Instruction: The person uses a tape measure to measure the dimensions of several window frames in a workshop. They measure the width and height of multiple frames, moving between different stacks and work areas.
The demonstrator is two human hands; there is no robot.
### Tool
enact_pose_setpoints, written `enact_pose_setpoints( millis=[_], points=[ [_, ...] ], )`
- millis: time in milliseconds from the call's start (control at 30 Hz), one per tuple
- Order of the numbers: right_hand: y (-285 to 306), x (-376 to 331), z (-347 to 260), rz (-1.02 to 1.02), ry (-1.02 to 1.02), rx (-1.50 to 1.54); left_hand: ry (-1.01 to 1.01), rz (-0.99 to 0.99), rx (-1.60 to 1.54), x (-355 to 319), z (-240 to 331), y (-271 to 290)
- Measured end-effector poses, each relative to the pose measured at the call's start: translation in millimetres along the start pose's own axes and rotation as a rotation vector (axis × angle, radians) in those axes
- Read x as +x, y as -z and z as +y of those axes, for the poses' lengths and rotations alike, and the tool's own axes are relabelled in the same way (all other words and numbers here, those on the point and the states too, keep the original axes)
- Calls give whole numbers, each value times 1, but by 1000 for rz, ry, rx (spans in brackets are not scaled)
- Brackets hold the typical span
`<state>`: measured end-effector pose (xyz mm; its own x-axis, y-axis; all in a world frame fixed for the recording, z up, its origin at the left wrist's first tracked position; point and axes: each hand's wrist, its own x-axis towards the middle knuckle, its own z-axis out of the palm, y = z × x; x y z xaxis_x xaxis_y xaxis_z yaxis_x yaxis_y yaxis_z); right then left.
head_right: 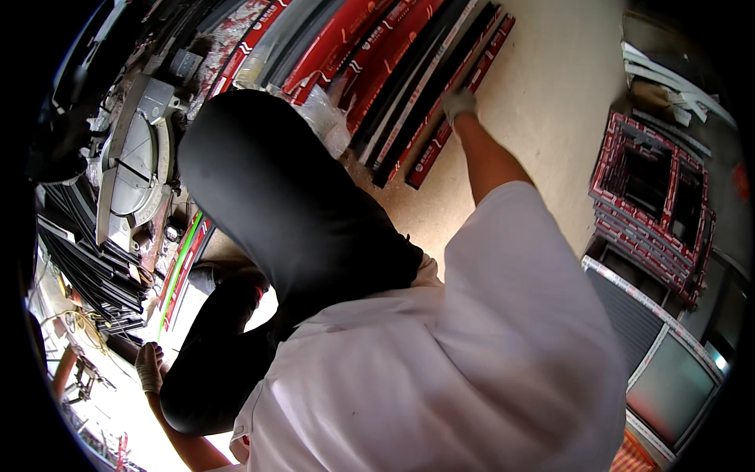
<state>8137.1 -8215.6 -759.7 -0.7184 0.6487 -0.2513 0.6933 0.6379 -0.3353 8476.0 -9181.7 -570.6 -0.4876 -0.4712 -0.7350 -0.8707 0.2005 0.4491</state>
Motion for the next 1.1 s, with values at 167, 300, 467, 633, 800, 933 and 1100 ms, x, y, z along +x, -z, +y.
enact_pose_setpoints(
  millis=[167, 300, 467, 633, 800, 933, 1100],
  points=[
    [-73, -102, 105, -337, -391, -171, 71, -17, 112, -16, 0, 41],
    [-96, -130, 114, -346, -540, -64, -62, -7, 136, -18, 33, 10],
    [-118, -129, 94, -239, -634, -103, 80, 8, 208, -31, 57, 5],
    [-95, -117, 82, -507, -655, -59, 155, 52, 211, -36, 60, 11],
    [-139, -96, 124, -436, -699, -63, 133, 102, 142, -34, 65, 8],
    [-133, -94, 134, -471, -725, 425, 68, 18, 100, -30, 64, 13],
    [-54, -129, 87, -387, -716, 1204, -20, 88, 72, -30, 68, 2]
  ],
)
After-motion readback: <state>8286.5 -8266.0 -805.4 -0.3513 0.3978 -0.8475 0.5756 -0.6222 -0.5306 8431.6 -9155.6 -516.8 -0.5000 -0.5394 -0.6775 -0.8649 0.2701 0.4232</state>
